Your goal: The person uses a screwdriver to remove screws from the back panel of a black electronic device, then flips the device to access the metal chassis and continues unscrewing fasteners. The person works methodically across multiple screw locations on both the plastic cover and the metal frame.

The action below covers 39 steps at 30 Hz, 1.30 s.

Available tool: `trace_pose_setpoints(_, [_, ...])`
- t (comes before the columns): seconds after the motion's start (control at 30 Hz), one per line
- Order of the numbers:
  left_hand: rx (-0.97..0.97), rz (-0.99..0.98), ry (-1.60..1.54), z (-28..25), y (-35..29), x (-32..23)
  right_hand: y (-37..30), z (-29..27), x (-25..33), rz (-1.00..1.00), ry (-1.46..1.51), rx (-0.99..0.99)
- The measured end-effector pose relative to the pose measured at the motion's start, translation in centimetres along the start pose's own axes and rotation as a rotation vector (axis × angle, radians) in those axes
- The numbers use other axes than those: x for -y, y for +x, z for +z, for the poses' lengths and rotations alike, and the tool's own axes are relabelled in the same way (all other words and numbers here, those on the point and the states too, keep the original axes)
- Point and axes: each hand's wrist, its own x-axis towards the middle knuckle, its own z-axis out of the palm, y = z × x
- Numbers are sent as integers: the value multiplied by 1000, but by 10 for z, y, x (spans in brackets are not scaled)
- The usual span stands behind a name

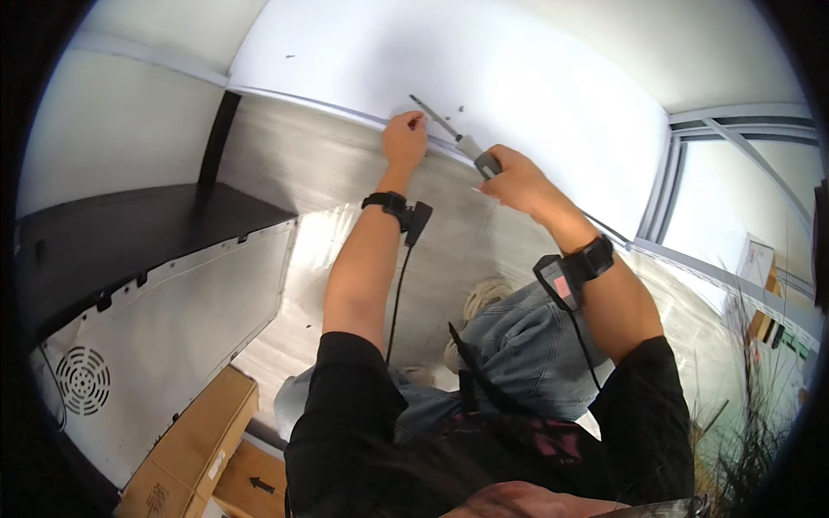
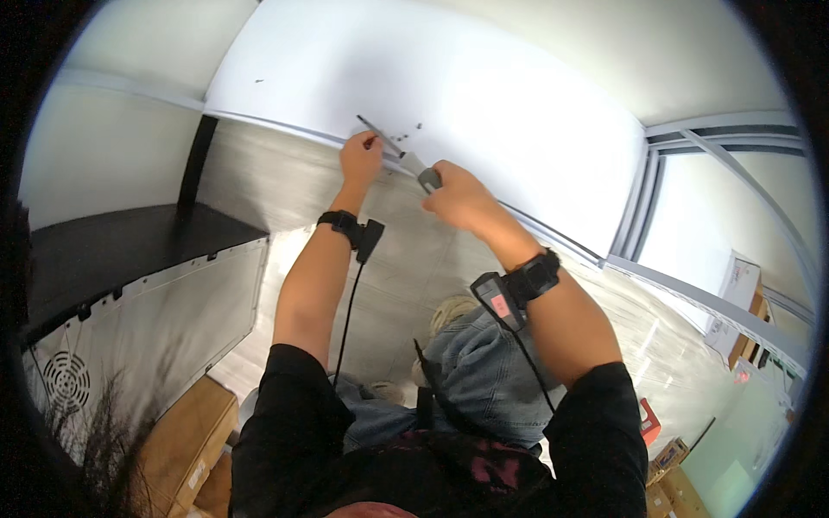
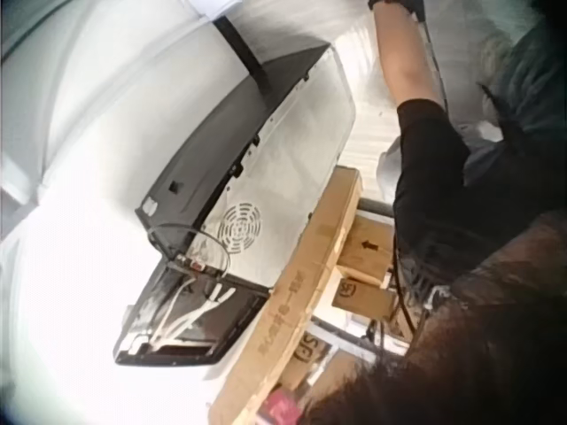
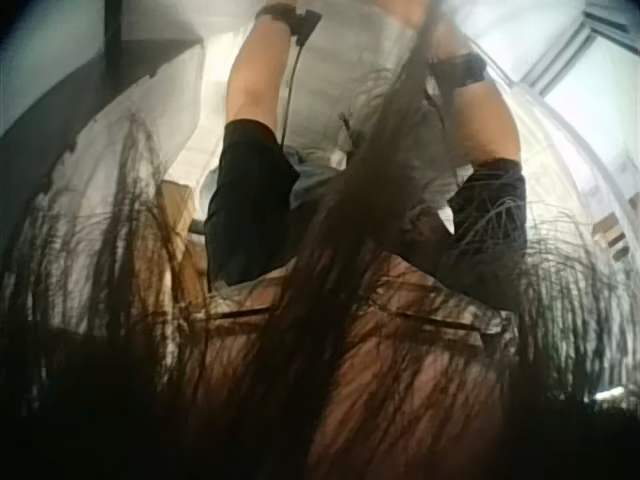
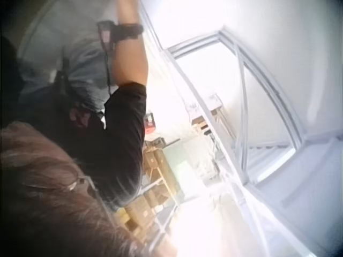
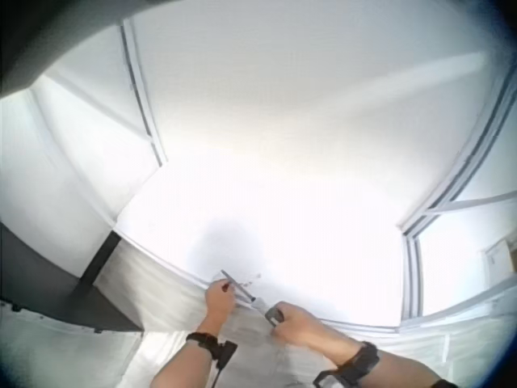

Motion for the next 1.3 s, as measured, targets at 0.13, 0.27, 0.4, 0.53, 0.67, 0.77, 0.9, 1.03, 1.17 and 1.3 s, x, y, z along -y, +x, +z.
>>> trace_pose_setpoints(0.13, [-38, -40, -253, -24, -19, 15, -6, 10, 26, 22, 13, 51])
trace_pose_setpoints(0.27, [73, -461, -730, -98, -39, -29, -2, 40, 45, -81, -10, 77])
trace_pose_setpoints(0.4, [-65, -546, -990, -170, -72, -16, 10, 95, 48, -95, -87, 249])
trace_pose_setpoints(0.53, [-69, -570, -1019, -216, -97, 6, 4, 137, 66, -31, -67, 383])
trace_pose_setpoints(0.67, [-133, -611, -1037, -229, -115, 34, 4, 167, 63, -11, 21, 432])
trace_pose_setpoints(0.77, [-201, -666, -1050, -234, -121, 43, 10, 200, 52, 37, 132, 447])
trace_pose_setpoints(0.9, [-253, -695, -1035, -244, -123, 59, 9, 232, 40, 133, 403, 503])
trace_pose_setpoints(1.03, [-284, -714, -1002, -246, -124, 58, 7, 254, 20, 161, 611, 455])
trace_pose_setpoints(1.17, [-319, -697, -947, -247, -126, 63, 6, 262, 14, 144, 643, 403])
trace_pose_setpoints(1.3, [-315, -696, -918, -248, -121, 65, 8, 266, 14, 126, 690, 359])
